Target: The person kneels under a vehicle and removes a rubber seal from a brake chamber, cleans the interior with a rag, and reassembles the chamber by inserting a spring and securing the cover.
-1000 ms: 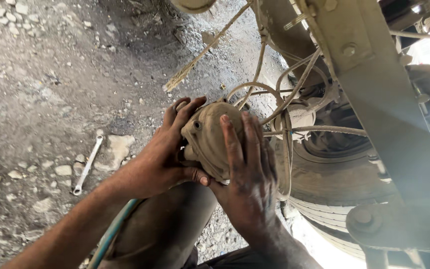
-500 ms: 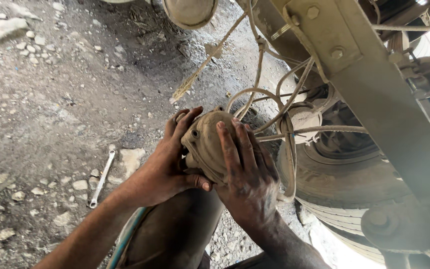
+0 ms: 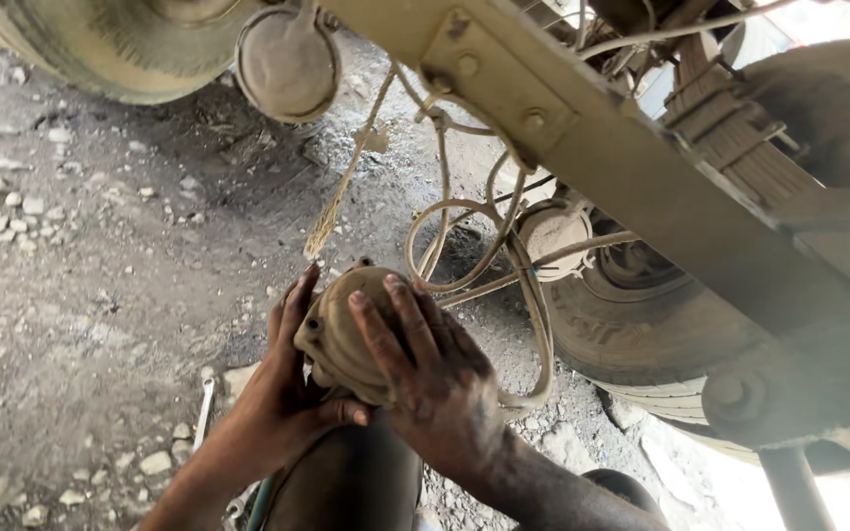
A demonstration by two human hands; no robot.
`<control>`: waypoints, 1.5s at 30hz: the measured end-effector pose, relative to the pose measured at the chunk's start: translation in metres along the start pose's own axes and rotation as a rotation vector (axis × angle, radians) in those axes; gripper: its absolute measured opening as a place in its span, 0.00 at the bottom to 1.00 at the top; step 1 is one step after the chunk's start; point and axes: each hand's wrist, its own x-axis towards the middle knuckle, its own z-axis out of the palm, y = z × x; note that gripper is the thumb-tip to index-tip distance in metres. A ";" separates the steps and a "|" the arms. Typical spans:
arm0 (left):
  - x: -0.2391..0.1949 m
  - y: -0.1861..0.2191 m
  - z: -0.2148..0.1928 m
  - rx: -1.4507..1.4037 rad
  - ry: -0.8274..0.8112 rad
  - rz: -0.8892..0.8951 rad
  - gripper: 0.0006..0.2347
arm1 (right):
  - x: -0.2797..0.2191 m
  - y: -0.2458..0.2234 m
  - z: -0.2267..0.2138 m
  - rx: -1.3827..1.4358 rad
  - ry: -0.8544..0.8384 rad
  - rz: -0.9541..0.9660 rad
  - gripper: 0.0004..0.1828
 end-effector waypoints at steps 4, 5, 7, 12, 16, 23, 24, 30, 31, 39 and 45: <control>-0.001 -0.003 -0.003 0.019 -0.025 0.010 0.59 | -0.001 -0.005 -0.006 0.024 0.002 0.024 0.38; -0.001 -0.003 -0.004 0.028 -0.025 0.016 0.59 | -0.001 -0.006 -0.008 0.027 -0.002 0.030 0.39; 0.000 -0.003 -0.005 0.046 -0.017 0.028 0.59 | 0.001 -0.007 -0.009 0.038 0.016 0.036 0.38; 0.000 -0.008 -0.010 0.011 -0.029 0.017 0.60 | 0.005 -0.011 -0.008 0.030 0.015 0.041 0.37; -0.001 -0.015 -0.020 -0.006 -0.045 -0.098 0.64 | 0.003 -0.013 -0.008 0.063 0.016 0.046 0.37; -0.008 -0.030 -0.070 -0.042 0.053 -0.033 0.37 | -0.001 -0.012 0.007 0.067 0.078 0.054 0.39; -0.009 -0.028 -0.076 0.063 0.158 -0.138 0.28 | -0.001 -0.012 0.011 0.048 0.084 0.052 0.38; 0.008 0.013 -0.078 0.809 0.556 -0.211 0.06 | -0.005 -0.016 0.020 -0.064 0.111 0.073 0.31; 0.013 0.025 -0.074 0.867 0.572 -0.039 0.04 | -0.005 -0.017 0.021 -0.067 0.126 0.092 0.30; 0.058 0.086 -0.035 0.793 0.540 0.386 0.10 | -0.005 -0.018 0.019 -0.044 0.113 0.120 0.34; 0.154 0.119 -0.047 0.836 0.465 0.590 0.12 | -0.004 -0.014 0.022 0.023 0.026 0.090 0.36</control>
